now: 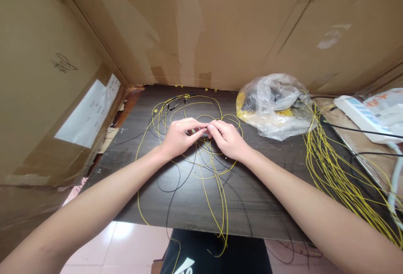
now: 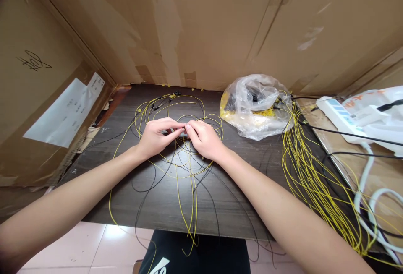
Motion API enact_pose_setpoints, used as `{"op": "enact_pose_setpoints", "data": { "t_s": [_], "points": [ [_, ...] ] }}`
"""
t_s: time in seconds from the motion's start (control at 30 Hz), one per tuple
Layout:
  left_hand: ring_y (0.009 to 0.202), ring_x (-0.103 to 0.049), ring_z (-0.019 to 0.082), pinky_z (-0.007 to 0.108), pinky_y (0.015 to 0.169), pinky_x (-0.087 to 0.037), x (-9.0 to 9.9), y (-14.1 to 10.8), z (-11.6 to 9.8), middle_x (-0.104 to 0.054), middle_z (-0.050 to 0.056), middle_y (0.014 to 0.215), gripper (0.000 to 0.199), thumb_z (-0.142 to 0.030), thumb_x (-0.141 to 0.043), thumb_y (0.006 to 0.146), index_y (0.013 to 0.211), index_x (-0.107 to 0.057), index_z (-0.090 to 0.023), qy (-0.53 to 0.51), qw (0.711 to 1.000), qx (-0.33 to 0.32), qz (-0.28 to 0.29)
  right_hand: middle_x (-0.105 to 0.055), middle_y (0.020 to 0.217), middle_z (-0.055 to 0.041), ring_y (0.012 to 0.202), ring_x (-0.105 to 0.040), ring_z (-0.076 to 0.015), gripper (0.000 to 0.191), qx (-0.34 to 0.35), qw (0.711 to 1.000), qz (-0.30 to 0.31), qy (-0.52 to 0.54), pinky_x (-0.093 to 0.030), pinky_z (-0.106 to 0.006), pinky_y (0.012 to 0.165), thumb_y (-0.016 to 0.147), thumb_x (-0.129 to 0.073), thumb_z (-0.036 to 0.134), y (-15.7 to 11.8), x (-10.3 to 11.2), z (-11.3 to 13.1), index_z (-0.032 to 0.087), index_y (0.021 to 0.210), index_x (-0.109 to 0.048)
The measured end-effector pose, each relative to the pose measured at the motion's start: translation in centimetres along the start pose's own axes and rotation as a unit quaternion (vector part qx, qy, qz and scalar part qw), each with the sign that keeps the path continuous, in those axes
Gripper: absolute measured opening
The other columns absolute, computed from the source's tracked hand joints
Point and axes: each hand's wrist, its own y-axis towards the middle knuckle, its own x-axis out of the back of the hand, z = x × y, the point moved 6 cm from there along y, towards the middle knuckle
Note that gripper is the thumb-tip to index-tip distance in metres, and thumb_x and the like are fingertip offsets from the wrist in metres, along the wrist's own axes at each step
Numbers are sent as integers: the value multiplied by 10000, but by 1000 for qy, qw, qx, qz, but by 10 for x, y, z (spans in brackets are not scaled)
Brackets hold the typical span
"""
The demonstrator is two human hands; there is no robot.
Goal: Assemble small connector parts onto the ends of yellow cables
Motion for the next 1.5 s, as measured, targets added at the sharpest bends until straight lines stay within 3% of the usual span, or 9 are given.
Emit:
{"op": "enact_pose_setpoints", "data": {
  "t_s": [0.17,0.43,0.67,1.27,1.5],
  "points": [
    [733,-679,115,192,603,-548,0,1,0,-774,37,906,125,-212,-688,951,1024,-784,-180,5,999,37,4,-631,759,-27,737,-568,-177,330,-13,1000,-8,9,-412,-321,733,1050,-405,326,0,2,1,207,778,-549],
    [740,-678,118,190,595,-548,1,1,3,-770,43,922,130,-234,-690,941,1017,-779,-178,7,999,52,4,-625,786,-14,704,-555,-159,135,-35,998,-36,49,-414,-292,671,971,-536,297,-1,5,2,196,898,-588],
    [751,-673,110,178,608,-555,0,0,2,-760,44,938,106,-202,-687,938,1009,-758,-167,1,999,36,2,-632,812,-20,757,-581,-178,157,-33,999,-16,38,-427,-308,730,1004,-488,313,-2,3,2,205,921,-565],
    [775,-678,125,210,640,-548,-2,0,-2,-751,47,953,115,-175,-659,964,1053,-731,-168,11,1000,10,14,-618,749,-25,738,-587,-179,374,-16,999,10,40,-432,-321,756,1081,-347,348,0,0,1,215,776,-516],
    [749,-678,123,193,595,-555,-2,0,4,-740,52,940,105,-211,-652,960,1020,-720,-160,-2,998,61,-1,-634,875,-33,745,-563,-175,112,-25,999,-28,29,-437,-304,714,987,-509,305,-1,3,1,209,946,-549]
  ]
}}
